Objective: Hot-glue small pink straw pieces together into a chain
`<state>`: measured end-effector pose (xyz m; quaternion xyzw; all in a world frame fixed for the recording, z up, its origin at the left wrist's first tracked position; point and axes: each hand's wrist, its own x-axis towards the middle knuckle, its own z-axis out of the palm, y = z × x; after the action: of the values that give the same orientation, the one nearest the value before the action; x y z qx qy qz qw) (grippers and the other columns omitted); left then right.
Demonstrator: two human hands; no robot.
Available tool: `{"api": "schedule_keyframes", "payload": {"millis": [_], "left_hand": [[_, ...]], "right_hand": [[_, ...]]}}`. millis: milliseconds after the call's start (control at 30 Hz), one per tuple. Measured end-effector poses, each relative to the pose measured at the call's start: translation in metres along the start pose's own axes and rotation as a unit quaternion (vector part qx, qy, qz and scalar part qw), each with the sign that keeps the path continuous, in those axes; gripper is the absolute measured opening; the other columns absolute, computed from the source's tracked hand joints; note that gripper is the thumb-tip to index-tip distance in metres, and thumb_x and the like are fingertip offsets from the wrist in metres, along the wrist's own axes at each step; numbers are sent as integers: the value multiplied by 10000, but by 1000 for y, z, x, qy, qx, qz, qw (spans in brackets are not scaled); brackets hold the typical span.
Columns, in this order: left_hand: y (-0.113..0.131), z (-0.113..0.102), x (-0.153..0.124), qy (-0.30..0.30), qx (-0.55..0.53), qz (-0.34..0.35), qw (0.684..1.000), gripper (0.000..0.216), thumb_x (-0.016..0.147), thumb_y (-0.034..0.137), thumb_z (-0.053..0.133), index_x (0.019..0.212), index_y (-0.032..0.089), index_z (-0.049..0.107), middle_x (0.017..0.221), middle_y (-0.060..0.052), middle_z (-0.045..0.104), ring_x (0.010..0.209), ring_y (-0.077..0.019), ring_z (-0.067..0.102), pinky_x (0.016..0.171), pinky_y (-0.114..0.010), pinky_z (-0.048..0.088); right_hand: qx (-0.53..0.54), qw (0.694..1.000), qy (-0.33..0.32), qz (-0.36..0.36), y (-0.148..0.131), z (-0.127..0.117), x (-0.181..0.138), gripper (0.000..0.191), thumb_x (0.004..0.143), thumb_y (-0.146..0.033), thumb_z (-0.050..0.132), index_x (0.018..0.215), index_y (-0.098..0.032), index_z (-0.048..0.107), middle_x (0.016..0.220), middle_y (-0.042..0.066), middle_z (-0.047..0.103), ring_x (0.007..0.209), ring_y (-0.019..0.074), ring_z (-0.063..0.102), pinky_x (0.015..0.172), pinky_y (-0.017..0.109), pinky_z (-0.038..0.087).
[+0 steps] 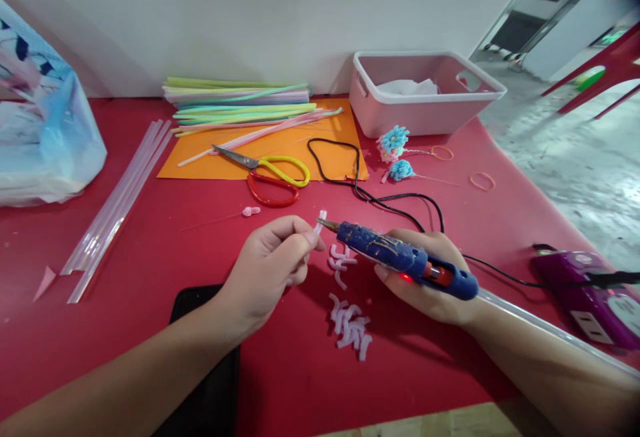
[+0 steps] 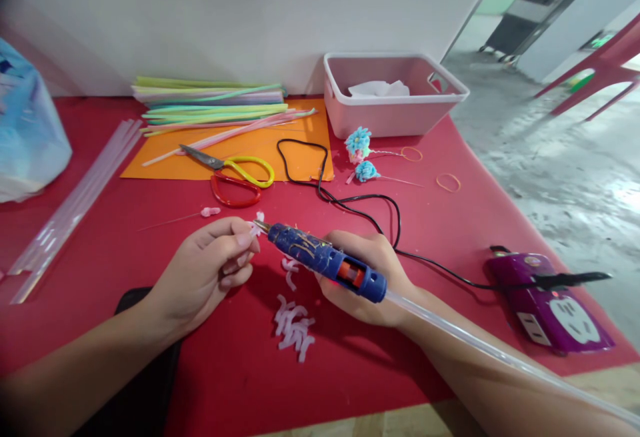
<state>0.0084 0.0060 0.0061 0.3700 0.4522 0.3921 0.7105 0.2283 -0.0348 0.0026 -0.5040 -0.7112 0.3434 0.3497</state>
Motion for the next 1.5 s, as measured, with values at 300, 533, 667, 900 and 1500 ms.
{"api": "schedule_keyframes", "payload": {"millis": [300,533,667,900,1500], "left_hand": [[0,-1,0,-1,0,1,1000,155,725,193,673,590,166,604,523,65,450,414,-20,327,389,-134,238],[2,1,-1,1,-4,-3,1000,164,726,196,675,594,164,583,549,56,485,416,-19,325,384,-136,227],[2,2,-1,-2,-3,-4,1000,158,720,194,674,594,164,584,538,60,470,415,-19,311,383,-137,218],[2,2,-1,-6,1,-4,1000,155,728,200,669,594,164,599,527,66,427,420,-23,294,383,-138,206],[2,1,-1,-5,7,0,1000,144,721,213,693,617,163,607,551,56,471,422,-26,326,388,-141,218]], "right_hand": [[14,1000,-2,-3,-4,1,0,119,798,-160,576,716,-198,500,571,-75,446,493,62,318,447,214,304],[8,999,-17,-30,-4,-1,2,131,777,-131,596,722,-202,501,564,-76,431,485,63,317,437,210,294],[16,998,-16,-52,1,0,2,106,773,-118,594,754,-200,529,571,-73,447,481,64,314,424,202,300],[3,998,-13,-59,1,-1,2,91,779,-144,590,737,-200,532,574,-58,486,480,65,344,435,205,317],[-35,999,12,-32,-2,-3,-2,170,782,-122,597,712,-223,480,540,-61,493,438,69,365,412,238,284]]}}
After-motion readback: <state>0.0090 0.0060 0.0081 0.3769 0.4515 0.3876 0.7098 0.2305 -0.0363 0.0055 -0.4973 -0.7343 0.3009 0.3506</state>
